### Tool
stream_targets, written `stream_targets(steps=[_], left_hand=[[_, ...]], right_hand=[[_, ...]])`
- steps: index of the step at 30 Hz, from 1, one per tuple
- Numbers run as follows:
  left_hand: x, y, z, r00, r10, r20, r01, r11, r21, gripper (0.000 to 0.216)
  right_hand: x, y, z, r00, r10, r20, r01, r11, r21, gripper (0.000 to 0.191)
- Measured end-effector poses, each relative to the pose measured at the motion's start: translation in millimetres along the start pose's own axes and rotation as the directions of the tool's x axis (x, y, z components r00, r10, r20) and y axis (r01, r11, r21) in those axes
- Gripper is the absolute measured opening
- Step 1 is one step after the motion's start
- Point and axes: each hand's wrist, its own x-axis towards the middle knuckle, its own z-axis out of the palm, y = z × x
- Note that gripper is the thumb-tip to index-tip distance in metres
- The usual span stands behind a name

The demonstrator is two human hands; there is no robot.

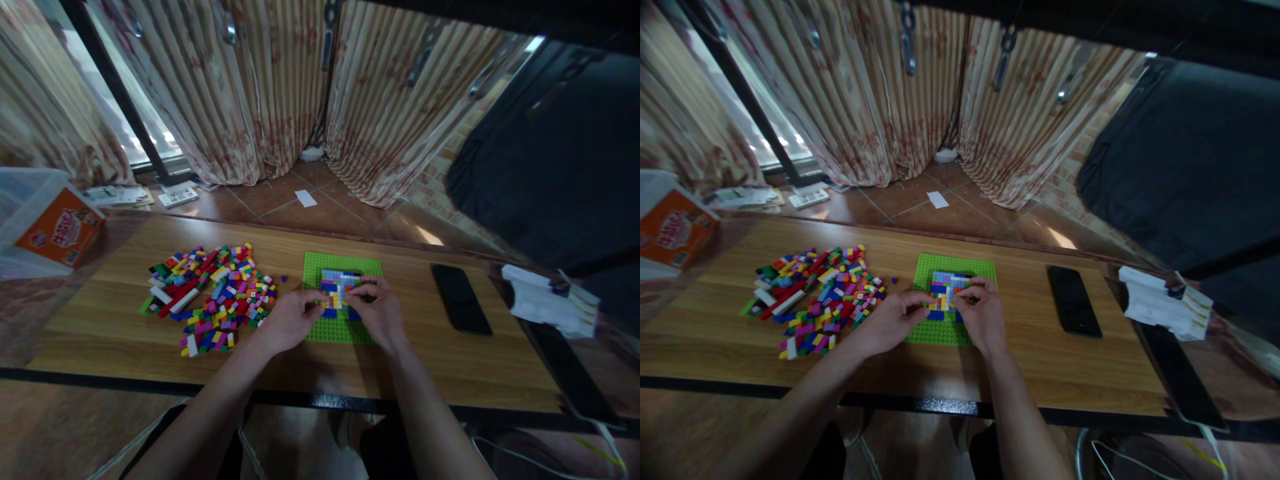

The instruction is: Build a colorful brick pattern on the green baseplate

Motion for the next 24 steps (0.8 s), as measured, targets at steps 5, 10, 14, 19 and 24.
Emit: stream_targets(steps=[5,10,14,19,24], left_hand=[[-0.1,-0.3,-1.5,1.000,-0.006,0.010,0.006,1.000,0.005,0.031],[0.0,-2.8,-0.9,1.000,0.014,0.012,-0.014,1.000,-0.005,0.034],[0.3,-4.4,-0.4,1.000,0.020,0.011,-0.020,1.000,0.002,0.033],[-1.7,-0.3,-3.7,0.999,0.046,-0.025,-0.046,0.999,-0.006,0.030],[-3.5,2.5,-16.8,0.991,0.041,-0.128,-0.038,0.999,0.024,0.029]], right_hand=[[1.6,6.4,-3.5,0.999,-0.017,0.027,0.017,1.000,0.006,0.008],[5.5,11.8,-5.7,1.000,-0.022,-0.019,0.024,0.992,0.121,0.015],[4.6,5.5,-2.9,0.993,-0.112,-0.038,0.114,0.993,0.041,0.020],[2.3,2.4,3.9,0.985,-0.174,-0.001,0.173,0.980,-0.098,0.022],[-0.2,9.3,13.2,0.985,-0.174,-0.004,0.172,0.976,-0.135,0.023]])
